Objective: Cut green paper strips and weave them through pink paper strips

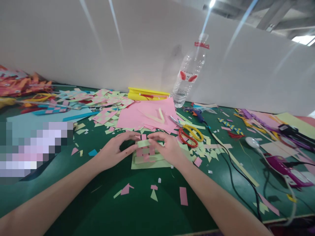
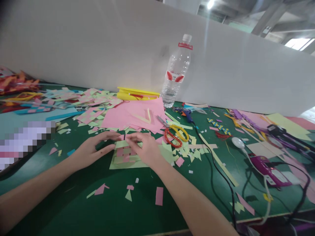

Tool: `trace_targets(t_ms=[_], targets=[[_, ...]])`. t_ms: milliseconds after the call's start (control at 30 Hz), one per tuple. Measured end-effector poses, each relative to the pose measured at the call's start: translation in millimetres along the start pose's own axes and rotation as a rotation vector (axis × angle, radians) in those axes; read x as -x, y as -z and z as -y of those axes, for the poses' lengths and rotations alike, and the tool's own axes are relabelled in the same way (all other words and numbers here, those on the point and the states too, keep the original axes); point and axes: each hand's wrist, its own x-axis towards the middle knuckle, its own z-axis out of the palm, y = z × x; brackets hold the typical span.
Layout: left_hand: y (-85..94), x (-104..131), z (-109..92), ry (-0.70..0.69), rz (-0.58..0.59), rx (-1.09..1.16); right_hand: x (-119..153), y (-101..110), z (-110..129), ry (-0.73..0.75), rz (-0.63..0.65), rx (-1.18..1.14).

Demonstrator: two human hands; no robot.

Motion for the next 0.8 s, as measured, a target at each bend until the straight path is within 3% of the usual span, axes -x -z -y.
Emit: trace_targets(t_ms=[200,500,633,800], targets=[[-1.6,-1.4,3.7,-0.032,-0.056,0.036,2.3,-5.5,5.1,0.122,-0.016,0.216],[1.0,0.3,5.2,0.038,-0.139,0.016,-3.6,1.8,-13.7,0.118,-0.109,0.336],[0.5,0.7,6.2,0.108,-0.151,0.044,-6.7,-3.4,-17.6,0.174,-0.029,0.446],[-1.6,-0.3,9.5,0.069,-0.178,0.057,-6.7,-10.6,-16.9,0.213,0.1,0.54]])
